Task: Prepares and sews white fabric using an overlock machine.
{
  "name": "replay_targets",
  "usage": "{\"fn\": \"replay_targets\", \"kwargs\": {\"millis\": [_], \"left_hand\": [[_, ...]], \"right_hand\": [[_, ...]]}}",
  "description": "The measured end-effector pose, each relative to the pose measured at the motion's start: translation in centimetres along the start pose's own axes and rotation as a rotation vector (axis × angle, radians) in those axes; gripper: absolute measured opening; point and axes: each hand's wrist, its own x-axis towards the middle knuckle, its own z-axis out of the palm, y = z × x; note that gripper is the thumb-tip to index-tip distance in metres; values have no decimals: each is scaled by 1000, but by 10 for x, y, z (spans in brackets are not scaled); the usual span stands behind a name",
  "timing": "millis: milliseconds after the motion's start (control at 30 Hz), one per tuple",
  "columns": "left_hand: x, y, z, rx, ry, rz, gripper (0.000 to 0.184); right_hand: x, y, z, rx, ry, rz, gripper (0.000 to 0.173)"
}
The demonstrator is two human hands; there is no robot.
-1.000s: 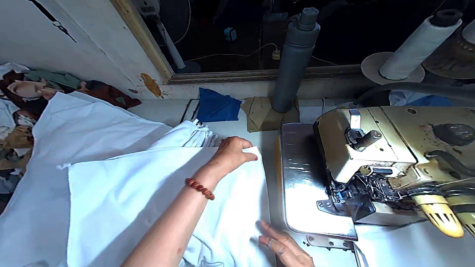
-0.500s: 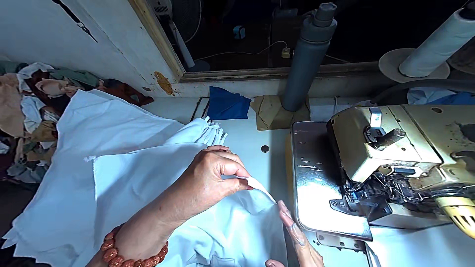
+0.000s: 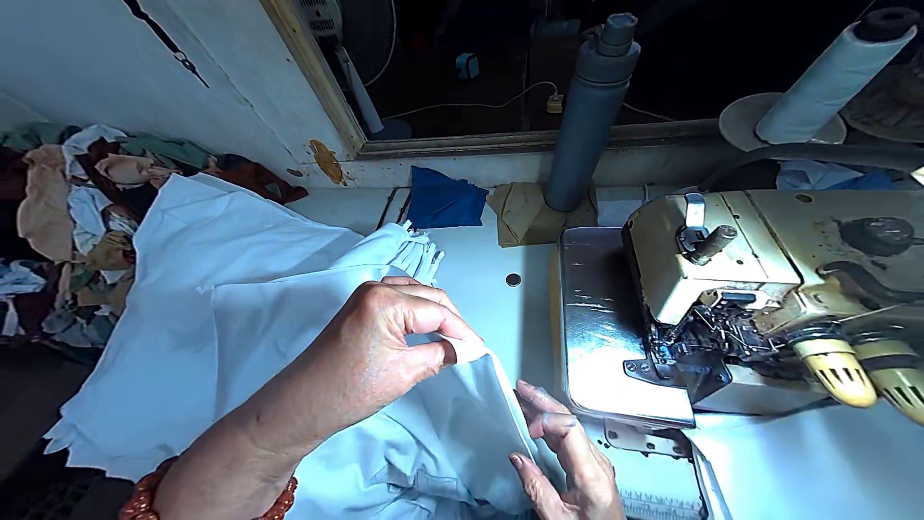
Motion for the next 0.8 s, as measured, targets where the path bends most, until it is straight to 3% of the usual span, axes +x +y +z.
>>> {"fn": "replay_targets", "kwargs": {"millis": [100,233,433,667,800], "left_hand": [[0,3,-2,-15,22,7,7],[-2,5,-4,6,11,32,11],[-5,11,-5,40,59,46,11],[-8,13,-8,51,70,38,11],[-8,11,-8,66,85,43,12]], "right_hand": [[-5,-2,-3,-41,-10,-19,12],[-12,-4,-5,-71,20,-3,12],[-21,-3,-2,71,74,62,28],[-23,3,-5,-66,-7,-8,9],[-21,-3,-7,86,-50,144,15]]}}
